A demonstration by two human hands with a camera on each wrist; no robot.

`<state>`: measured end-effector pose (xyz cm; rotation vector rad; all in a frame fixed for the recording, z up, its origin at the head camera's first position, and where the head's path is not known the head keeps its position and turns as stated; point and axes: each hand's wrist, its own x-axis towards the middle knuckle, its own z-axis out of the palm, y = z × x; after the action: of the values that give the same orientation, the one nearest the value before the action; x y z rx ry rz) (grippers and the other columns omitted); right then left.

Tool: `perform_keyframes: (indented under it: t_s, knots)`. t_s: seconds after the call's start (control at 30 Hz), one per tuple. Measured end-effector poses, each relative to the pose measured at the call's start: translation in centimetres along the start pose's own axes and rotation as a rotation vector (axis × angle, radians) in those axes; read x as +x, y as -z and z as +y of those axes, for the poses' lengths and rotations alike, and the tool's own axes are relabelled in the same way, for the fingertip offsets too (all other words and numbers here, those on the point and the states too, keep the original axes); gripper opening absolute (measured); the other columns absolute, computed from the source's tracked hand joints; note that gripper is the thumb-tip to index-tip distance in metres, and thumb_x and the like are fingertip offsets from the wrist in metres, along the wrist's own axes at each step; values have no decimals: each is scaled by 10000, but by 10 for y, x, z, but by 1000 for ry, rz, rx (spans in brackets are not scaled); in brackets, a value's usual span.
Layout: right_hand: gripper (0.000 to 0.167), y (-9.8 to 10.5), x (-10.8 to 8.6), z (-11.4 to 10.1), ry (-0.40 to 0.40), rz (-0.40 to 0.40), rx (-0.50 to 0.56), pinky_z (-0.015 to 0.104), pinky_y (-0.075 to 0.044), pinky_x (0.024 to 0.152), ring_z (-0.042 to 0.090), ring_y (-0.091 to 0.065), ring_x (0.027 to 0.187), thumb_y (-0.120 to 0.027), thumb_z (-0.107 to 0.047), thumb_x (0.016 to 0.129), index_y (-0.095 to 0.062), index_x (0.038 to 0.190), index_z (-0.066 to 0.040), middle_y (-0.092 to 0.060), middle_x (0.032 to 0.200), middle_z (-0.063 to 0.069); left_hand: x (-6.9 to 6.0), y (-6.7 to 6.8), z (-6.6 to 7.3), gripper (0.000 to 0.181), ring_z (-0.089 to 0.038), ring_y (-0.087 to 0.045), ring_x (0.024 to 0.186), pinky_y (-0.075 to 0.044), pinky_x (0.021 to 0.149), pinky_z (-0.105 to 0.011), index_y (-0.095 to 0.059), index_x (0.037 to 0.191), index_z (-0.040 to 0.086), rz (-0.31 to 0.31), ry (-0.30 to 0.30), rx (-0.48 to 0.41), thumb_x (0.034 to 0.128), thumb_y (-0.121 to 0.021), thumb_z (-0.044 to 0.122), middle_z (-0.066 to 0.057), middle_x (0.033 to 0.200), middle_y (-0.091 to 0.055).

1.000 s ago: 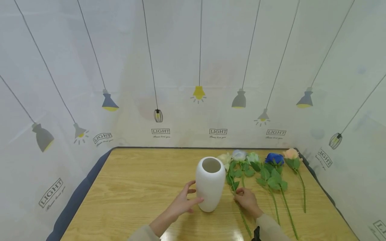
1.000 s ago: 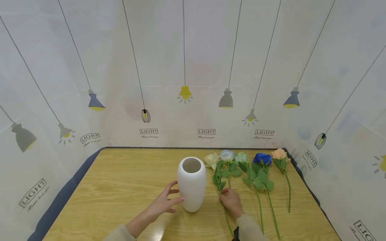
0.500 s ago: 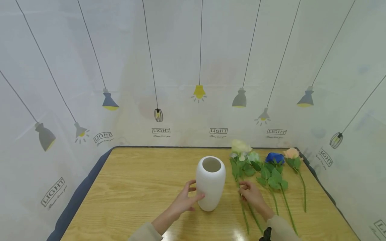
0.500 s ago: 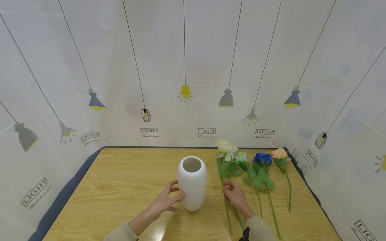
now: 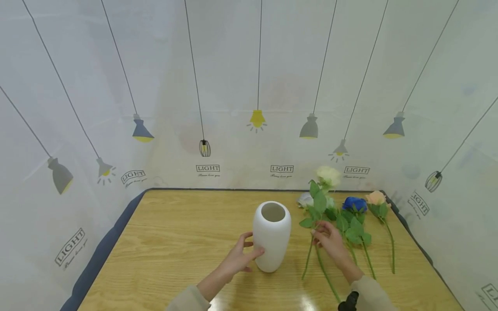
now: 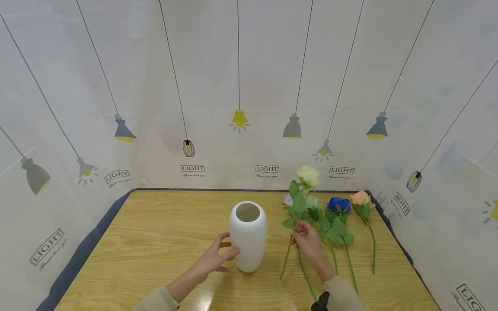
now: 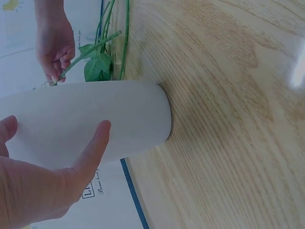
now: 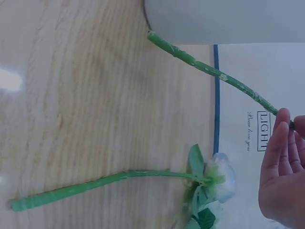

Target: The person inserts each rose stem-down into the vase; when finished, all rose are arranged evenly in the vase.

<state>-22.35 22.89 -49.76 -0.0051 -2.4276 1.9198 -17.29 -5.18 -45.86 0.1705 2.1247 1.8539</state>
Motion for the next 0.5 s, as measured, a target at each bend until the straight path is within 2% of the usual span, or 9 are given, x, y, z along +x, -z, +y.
perform_keyframes:
  t_s: [0.17, 0.33, 0.5]
  knots:
    - [283, 4, 1, -10, 66, 25, 22, 374, -487, 551, 198, -573, 622, -559, -76, 871, -456, 1103, 51, -541, 839, 208, -4, 0, 6, 654, -398, -494, 978, -479, 637, -471, -271, 1315, 17, -1, -9, -3, 829, -620, 280, -297, 1234, -349]
    - [280, 8, 1, -26, 126, 30, 33, 347, -487, 552, 175, -573, 622, -541, -80, 883, -440, 1097, 69, -539, 828, 243, -5, 1, 8, 657, -401, -492, 980, -479, 637, -471, -266, 1315, 8, -9, -15, -8, 829, -619, 276, -300, 1232, -347]
    - [312, 10, -1, -43, 139, 46, 65, 330, -488, 562, 141, -571, 623, -545, -117, 887, -429, 1109, 68, -559, 838, 182, 3, 2, -4, 662, -404, -489, 983, -479, 635, -470, -259, 1320, 16, -16, -13, -6, 830, -619, 278, -295, 1234, -345]
